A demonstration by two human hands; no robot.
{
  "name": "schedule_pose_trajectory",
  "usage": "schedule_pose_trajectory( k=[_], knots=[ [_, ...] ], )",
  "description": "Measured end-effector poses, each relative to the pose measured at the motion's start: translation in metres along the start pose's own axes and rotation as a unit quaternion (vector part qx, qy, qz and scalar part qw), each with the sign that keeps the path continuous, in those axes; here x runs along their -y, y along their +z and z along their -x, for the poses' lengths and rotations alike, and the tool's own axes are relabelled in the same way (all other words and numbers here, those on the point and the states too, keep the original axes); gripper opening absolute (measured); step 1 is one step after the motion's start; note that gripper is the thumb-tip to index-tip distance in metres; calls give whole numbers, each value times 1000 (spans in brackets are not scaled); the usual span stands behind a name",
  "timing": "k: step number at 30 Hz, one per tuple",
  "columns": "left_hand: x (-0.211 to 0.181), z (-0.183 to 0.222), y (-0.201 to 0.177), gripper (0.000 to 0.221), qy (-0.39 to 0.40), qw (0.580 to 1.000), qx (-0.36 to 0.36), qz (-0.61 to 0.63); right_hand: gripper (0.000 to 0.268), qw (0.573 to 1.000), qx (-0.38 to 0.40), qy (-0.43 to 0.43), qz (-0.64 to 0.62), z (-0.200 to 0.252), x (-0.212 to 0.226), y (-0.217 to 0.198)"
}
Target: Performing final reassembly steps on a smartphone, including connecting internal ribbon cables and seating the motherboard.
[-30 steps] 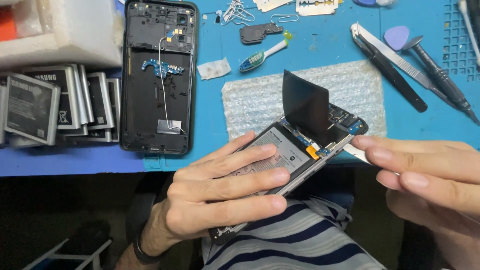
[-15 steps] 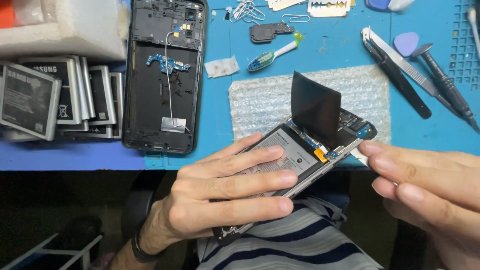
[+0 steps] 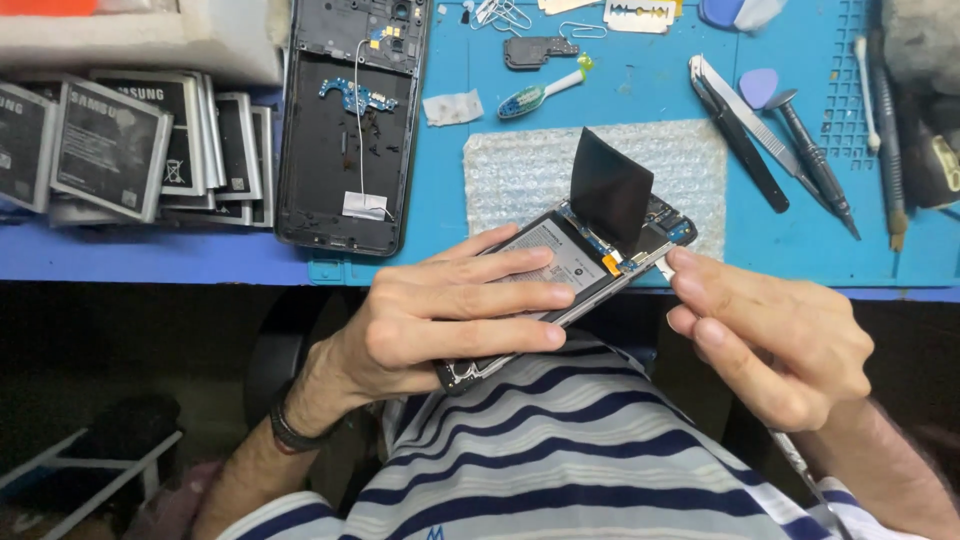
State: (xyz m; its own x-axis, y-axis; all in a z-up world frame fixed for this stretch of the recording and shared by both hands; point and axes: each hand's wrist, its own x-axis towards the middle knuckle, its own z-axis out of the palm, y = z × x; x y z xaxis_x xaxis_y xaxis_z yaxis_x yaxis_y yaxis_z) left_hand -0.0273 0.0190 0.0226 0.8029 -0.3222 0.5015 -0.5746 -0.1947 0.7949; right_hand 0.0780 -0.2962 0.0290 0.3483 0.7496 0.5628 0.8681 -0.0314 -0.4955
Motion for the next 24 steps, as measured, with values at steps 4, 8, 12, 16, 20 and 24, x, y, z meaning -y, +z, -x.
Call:
schedule_pose_trajectory(
  k=[4,8,12,16,20,24],
  knots=[
    [1,0,-1,73,-6,1000,2,11,20,998,-1,61,-21,3,3,-3],
    [1,-1,1,39,-11,1000,-17,-5,20,995,19,100,-9,0,9,-5],
    [1,-3,-2,44,-18,1000,-13,3,23,999,35,25,19,0,5,-6],
    [3,-2,-2,29,-18,1000,-16,-1,18,997,24,71,15,-2,12,-5],
    [1,-4,-1,24,-15,1000,-14,-13,20,994,27,101,38,4,11,-1],
    [0,-4,1,25,-14,1000,-13,-12,25,994,60,-54,73,-1,3,-6]
  ],
)
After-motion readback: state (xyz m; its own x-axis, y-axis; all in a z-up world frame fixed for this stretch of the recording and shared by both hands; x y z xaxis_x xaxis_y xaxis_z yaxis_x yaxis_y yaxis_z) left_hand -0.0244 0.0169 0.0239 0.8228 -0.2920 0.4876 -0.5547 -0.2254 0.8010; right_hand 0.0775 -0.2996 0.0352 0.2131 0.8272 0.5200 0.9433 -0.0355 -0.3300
